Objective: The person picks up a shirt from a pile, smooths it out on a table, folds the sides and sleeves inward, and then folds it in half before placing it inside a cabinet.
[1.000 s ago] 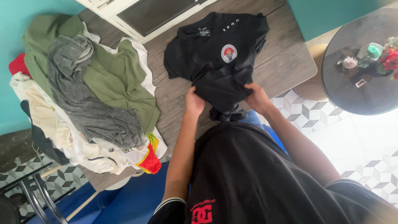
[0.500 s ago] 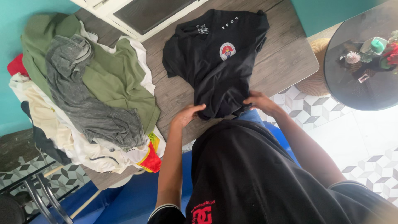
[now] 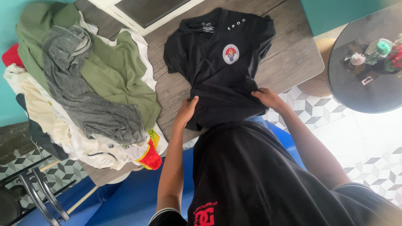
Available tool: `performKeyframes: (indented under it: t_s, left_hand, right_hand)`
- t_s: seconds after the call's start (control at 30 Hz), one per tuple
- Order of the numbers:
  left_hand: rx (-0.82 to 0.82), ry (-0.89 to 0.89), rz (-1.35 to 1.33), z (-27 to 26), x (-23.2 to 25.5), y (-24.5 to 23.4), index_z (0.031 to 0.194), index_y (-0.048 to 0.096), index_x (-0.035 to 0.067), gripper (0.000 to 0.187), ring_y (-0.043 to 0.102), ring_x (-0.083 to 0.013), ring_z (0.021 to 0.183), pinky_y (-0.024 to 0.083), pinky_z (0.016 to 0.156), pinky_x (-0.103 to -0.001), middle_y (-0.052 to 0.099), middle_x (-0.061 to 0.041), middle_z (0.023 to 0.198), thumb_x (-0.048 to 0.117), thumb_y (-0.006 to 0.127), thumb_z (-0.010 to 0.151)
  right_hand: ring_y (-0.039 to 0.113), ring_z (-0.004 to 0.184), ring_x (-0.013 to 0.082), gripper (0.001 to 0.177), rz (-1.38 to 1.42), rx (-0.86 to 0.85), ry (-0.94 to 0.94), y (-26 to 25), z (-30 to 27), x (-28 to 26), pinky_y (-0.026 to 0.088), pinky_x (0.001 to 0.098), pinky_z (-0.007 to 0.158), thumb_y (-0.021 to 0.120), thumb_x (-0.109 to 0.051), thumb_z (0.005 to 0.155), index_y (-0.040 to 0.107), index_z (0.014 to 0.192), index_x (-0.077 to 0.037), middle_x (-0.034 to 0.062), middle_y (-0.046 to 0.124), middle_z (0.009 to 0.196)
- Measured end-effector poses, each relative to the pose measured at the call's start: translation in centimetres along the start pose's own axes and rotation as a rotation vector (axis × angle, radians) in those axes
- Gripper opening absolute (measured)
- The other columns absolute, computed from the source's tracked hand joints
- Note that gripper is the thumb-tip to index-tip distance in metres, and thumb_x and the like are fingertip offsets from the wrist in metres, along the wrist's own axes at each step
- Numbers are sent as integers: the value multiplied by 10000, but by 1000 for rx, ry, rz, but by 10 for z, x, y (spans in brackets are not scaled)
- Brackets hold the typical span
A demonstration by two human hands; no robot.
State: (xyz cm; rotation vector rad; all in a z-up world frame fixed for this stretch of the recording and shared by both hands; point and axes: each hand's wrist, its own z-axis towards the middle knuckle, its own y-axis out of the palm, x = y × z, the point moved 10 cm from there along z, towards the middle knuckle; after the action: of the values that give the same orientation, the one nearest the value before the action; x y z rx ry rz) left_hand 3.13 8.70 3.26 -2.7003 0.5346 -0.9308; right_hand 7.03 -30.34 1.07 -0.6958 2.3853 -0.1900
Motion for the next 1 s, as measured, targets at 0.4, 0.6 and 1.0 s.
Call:
performKeyframes:
  t_s: [0.4, 0.6, 1.0]
  left_hand:
    - [559, 555, 568, 5, 129, -20, 1537, 379, 37, 677, 356, -431, 1474, 328, 1200, -533, 382, -254, 1560, 337, 636, 988]
    - [522, 465, 865, 90, 153, -12, 1595, 299, 102, 739, 210, -433, 1522, 221, 1208, -584, 213, -247, 1652, 421, 595, 998]
    - [606, 507, 597, 112, 179, -38, 1534, 398, 80, 674, 372, -411, 1468, 334, 1189, -509, 367, -223, 1602, 336, 651, 965]
  right_hand:
    - [499, 1389, 406, 543, -339, 503, -678, -42, -50, -171, 420, 464, 1135, 673, -230, 931, 555, 1424, -36, 209, 516, 1516]
    - [363, 1470, 411, 640, -594, 392, -832, -18, 27, -206, 325, 500, 1183, 668, -311, 959, 492, 1506, -28, 257, 387, 1594]
    - [340, 1496, 393, 626, -695, 399, -842, -71, 118, -243, 291, 538, 1196, 671, -262, 955, 488, 1518, -57, 227, 375, 1621]
